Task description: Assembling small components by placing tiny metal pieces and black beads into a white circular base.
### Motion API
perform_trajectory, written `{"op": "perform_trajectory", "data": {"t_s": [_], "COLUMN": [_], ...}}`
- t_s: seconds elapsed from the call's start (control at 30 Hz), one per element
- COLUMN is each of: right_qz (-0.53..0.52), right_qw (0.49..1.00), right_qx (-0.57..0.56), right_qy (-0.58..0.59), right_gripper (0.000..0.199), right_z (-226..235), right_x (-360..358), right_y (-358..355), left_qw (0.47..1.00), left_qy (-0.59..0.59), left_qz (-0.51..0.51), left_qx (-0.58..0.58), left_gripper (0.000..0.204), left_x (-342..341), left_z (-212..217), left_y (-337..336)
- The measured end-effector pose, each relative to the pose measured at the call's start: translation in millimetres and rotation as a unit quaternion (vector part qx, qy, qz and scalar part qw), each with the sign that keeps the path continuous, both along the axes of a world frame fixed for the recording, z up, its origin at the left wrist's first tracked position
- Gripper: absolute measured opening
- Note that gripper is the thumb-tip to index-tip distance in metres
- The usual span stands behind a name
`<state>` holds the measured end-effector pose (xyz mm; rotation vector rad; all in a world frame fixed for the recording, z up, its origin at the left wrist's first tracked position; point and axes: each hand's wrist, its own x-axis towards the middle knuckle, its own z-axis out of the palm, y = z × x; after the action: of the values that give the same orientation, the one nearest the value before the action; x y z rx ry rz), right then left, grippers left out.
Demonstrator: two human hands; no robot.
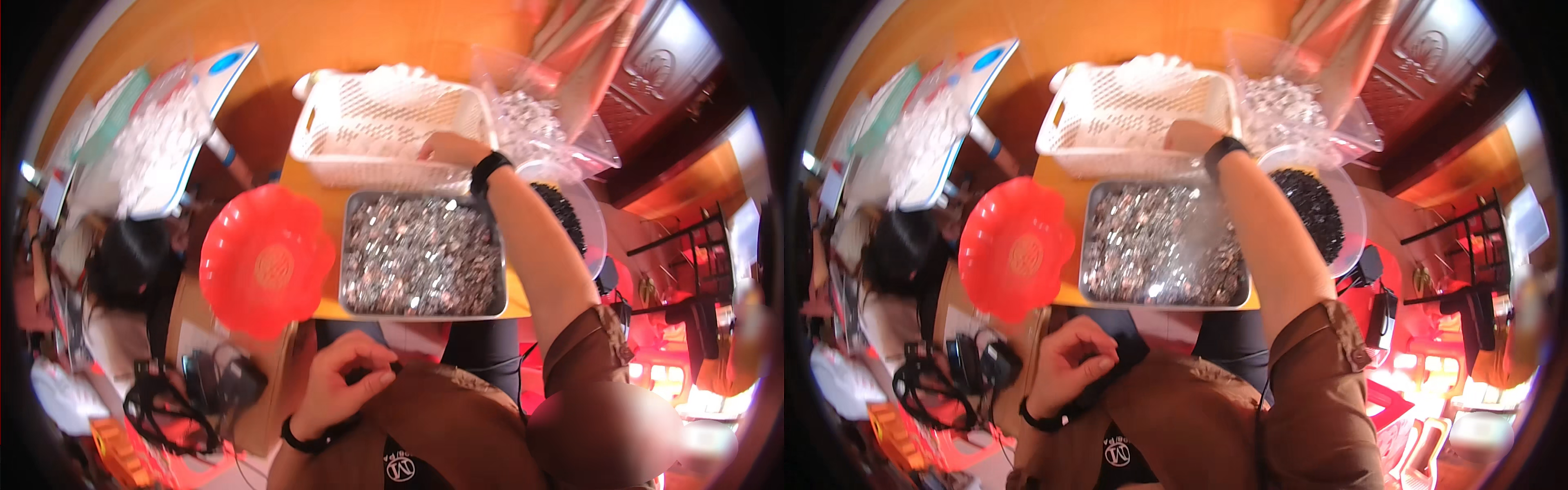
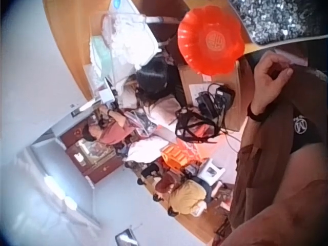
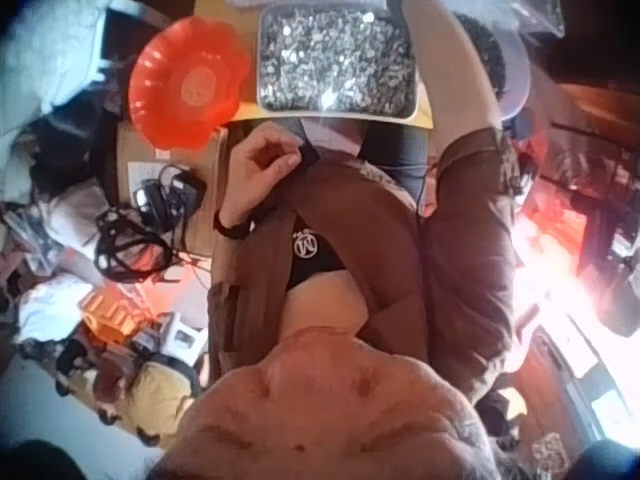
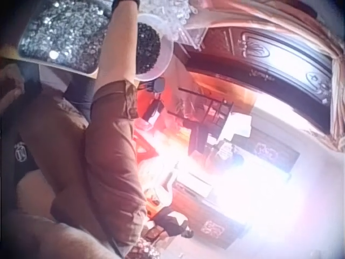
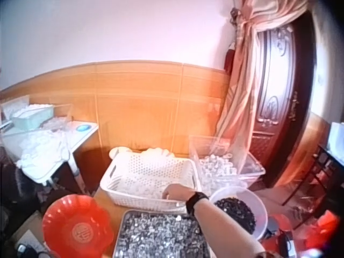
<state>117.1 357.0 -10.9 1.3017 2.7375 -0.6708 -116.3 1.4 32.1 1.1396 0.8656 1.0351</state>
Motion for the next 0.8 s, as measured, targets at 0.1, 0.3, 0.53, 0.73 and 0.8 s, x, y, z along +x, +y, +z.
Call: {"op": "perform_trajectory", "data": {"t_s": [0.1, 0.3, 0.53, 0.73, 0.8], "right_qz": [0.033, -0.079, -0.087, -0.179, -0.182], "right_qw": [0.997, 0.985, 0.93, 0.929, 0.927], "right_qx": [0.064, 0.153, 0.353, 0.207, 0.199], "right_qy": [-0.015, -0.032, 0.048, 0.248, 0.259], "right_gripper": [0.022, 0.032, 0.019, 0.016, 0.017], "right_z": [-9.2, 36.8, 67.9, 93.6, 86.9], "right_x": [17.5, 4.2, -10.2, -1.1, 32.0], "right_y": [10.4, -4.6, -59.8, -76.2, -61.2], "left_qw": [1.0, 0.984, 0.991, 0.977, 0.969], "left_qy": [0.009, -0.053, -0.106, -0.184, -0.212], "left_qz": [0.023, 0.161, 0.061, -0.012, -0.045], "left_qx": [0.003, 0.055, 0.061, 0.108, 0.121], "left_gripper": [0.017, 0.018, 0.025, 0.033, 0.037], "left_x": [-6.9, -3.9, 25.0, 46.6, 44.7], "left_z": [17.4, 37.1, 58.0, 73.2, 73.6], "left_y": [2.7, -19.6, -18.0, -32.8, -31.4]}}
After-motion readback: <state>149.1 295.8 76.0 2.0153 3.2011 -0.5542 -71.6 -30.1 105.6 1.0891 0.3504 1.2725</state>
